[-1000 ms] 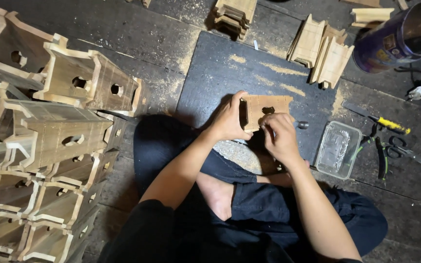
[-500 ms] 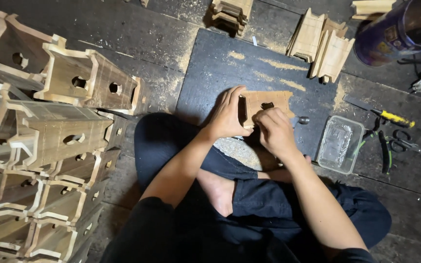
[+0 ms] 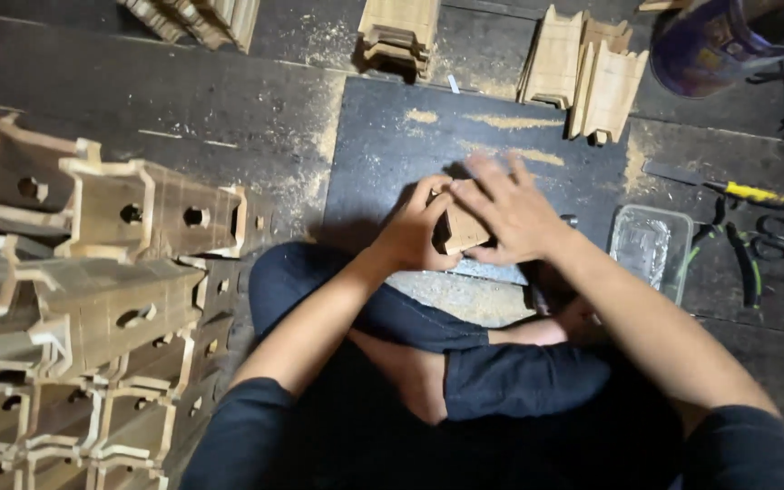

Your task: Assembling small wooden boxes or birdhouses using a hammer and nails while sitting on the floor.

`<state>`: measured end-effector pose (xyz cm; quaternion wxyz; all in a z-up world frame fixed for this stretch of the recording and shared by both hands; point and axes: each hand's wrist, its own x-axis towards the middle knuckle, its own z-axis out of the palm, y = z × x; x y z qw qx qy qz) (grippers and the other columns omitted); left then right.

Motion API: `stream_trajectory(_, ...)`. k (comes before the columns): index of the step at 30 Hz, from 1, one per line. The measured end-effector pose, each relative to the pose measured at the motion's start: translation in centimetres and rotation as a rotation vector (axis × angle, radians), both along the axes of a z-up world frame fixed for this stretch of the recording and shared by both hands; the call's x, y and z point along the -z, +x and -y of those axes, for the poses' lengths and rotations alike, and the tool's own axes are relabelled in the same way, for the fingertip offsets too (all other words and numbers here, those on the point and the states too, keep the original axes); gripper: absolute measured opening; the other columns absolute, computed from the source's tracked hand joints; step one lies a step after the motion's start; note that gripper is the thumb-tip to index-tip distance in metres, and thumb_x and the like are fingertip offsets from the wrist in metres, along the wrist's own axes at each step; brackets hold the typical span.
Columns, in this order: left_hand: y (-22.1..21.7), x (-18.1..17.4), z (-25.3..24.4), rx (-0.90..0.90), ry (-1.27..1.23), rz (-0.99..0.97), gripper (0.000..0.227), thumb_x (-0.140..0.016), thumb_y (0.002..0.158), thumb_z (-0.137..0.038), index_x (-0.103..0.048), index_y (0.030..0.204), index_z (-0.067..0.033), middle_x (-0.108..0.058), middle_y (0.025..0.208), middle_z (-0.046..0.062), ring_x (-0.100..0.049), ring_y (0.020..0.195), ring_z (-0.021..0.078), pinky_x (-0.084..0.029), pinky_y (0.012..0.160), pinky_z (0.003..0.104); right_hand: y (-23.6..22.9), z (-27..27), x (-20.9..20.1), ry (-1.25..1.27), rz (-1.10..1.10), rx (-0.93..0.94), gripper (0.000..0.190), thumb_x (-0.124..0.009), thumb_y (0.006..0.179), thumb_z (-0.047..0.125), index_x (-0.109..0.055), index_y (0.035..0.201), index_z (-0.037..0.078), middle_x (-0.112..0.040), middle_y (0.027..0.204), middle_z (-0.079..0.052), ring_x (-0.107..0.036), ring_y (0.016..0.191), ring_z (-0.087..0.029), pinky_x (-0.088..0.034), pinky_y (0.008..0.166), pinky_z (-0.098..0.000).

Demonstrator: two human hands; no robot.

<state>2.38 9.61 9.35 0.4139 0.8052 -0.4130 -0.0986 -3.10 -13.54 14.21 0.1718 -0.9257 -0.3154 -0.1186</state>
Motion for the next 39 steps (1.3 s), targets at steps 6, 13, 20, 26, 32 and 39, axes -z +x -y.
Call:
stream_trajectory(6,1.1,-3.9,0.6,0.038,-0.145,0.125,0.065,-0.089,0.059,-0.017,-0.056,0.112,0.0004,-0.052,0.114,0.015,-0.066,0.111,0.0451,-0.053,0.105,0.045,1.6,0.6,3.7,0.065,0.114,-0.093,0.078,-0.038,0.099,0.066,-0.041,0.153,0.01,-0.051,0.137,-0.027,-0.055,0.124,-0.045,-0.041,0.096,-0.0551)
stream_trajectory(13,1.0,-3.0,0.6,0.058,-0.298,0.044,0.062,-0.088,0.054,-0.003,-0.05,0.104,-0.0018,-0.055,0.107,0.019,-0.063,0.105,0.0385,-0.054,0.095,0.044,1.4,0.1,2.7,0.075,0.127,-0.115,0.057,-0.041,0.099,0.063,-0.05,0.12,0.01,-0.052,0.134,-0.027,-0.055,0.119,-0.046,-0.039,0.09,-0.0548)
stream_trajectory(20,1.6,-1.0,-0.3,0.036,-0.167,-0.505,0.143,-0.103,0.057,-0.023,-0.012,0.165,-0.0038,-0.032,0.164,0.03,-0.04,0.15,0.05,-0.037,0.125,0.055,1.7,0.5,3.4,0.097,0.159,-0.092,0.056,-0.042,0.101,0.061,-0.049,0.115,0.008,-0.055,0.131,-0.03,-0.058,0.113,-0.048,-0.041,0.084,-0.0542)
stream_trajectory(26,2.6,-1.7,1.2,-0.035,-0.076,-0.624,0.132,-0.102,0.058,-0.013,-0.02,0.161,-0.0031,-0.049,0.154,0.027,-0.054,0.138,0.0518,-0.05,0.115,0.058,2.2,0.2,1.8,0.108,0.151,-0.08,0.055,-0.042,0.103,0.061,-0.048,0.112,0.007,-0.057,0.128,-0.031,-0.059,0.111,-0.049,-0.042,0.082,-0.0543)
stream_trajectory(32,2.7,-1.6,1.8,-0.138,0.033,-0.633,0.109,-0.099,0.047,-0.014,-0.048,0.143,-0.0117,-0.067,0.13,0.021,-0.068,0.121,0.0492,-0.06,0.1,0.056,2.3,-0.1,1.3,0.09,0.153,-0.08,0.051,-0.039,0.104,0.059,-0.047,0.11,0.009,-0.058,0.127,-0.03,-0.059,0.109,-0.047,-0.041,0.081,-0.0524)
stream_trajectory(39,2.2,-3.2,1.5,-0.146,0.029,-0.626,0.1,-0.095,0.049,-0.014,-0.052,0.138,-0.0047,-0.065,0.129,0.025,-0.065,0.122,0.0529,-0.055,0.104,0.064,2.1,-0.2,1.3,0.087,0.164,-0.099,0.049,-0.041,0.104,0.056,-0.049,0.108,0.009,-0.059,0.126,-0.028,-0.061,0.111,-0.047,-0.041,0.08,-0.0504)
